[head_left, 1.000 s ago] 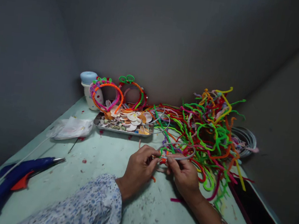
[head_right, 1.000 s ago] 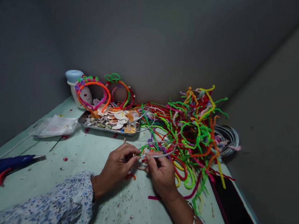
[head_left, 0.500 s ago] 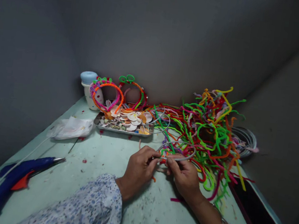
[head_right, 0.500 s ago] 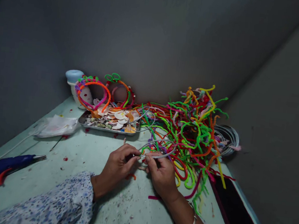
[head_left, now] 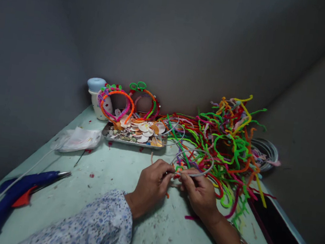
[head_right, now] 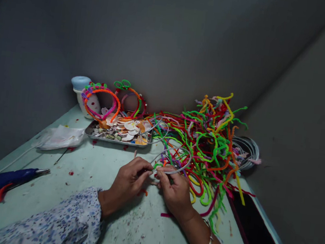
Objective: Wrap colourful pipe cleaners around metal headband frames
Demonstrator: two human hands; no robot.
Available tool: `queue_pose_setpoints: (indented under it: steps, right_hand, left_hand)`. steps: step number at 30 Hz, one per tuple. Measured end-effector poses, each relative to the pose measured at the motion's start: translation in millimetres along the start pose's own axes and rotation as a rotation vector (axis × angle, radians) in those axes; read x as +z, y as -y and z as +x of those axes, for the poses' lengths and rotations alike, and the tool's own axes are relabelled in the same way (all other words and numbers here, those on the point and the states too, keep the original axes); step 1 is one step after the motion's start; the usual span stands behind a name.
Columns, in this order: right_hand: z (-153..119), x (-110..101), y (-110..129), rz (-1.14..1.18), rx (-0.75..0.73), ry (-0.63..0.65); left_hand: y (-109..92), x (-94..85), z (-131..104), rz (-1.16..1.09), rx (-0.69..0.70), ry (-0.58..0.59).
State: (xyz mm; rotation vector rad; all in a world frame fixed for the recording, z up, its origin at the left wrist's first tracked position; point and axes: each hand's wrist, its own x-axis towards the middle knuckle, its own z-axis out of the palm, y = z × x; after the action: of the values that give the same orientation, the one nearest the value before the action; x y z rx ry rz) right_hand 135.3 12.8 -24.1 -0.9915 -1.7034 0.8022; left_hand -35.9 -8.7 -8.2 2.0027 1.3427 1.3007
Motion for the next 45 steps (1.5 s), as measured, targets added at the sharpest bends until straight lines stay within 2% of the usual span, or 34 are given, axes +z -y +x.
queue_pose_setpoints:
  steps: [9,17,23,34,45]
  right_hand:
    - [-0.8,0.5,-2.0,-0.126,-0.085,-0.010]
    - [-1.3,2.1,-3.1,-0.107,-0.072,-0.022]
    - [-0.8,1.5,-3.0,-0.137,-0.069,-0.029]
    - [-0.4,1.4,-3.4,-0.116,-0.063,0.003]
    - [-1.8,1.8,-2.1,-0.179,-0.095,-0.029]
  left_hand:
    - [-1.7,-1.3,0.7,0.026,-0.015,0.041]
    - [-0.6,1.5,-1.2,0.031,0.009,-0.014]
    - [0.8,1.4,-0.5,0.016,0.034,-0.013]
    - [1.8,1.1,1.1,0.039,0.018,0.030]
    - [0.3,0.5,0.0,0.050,0.001,0.059]
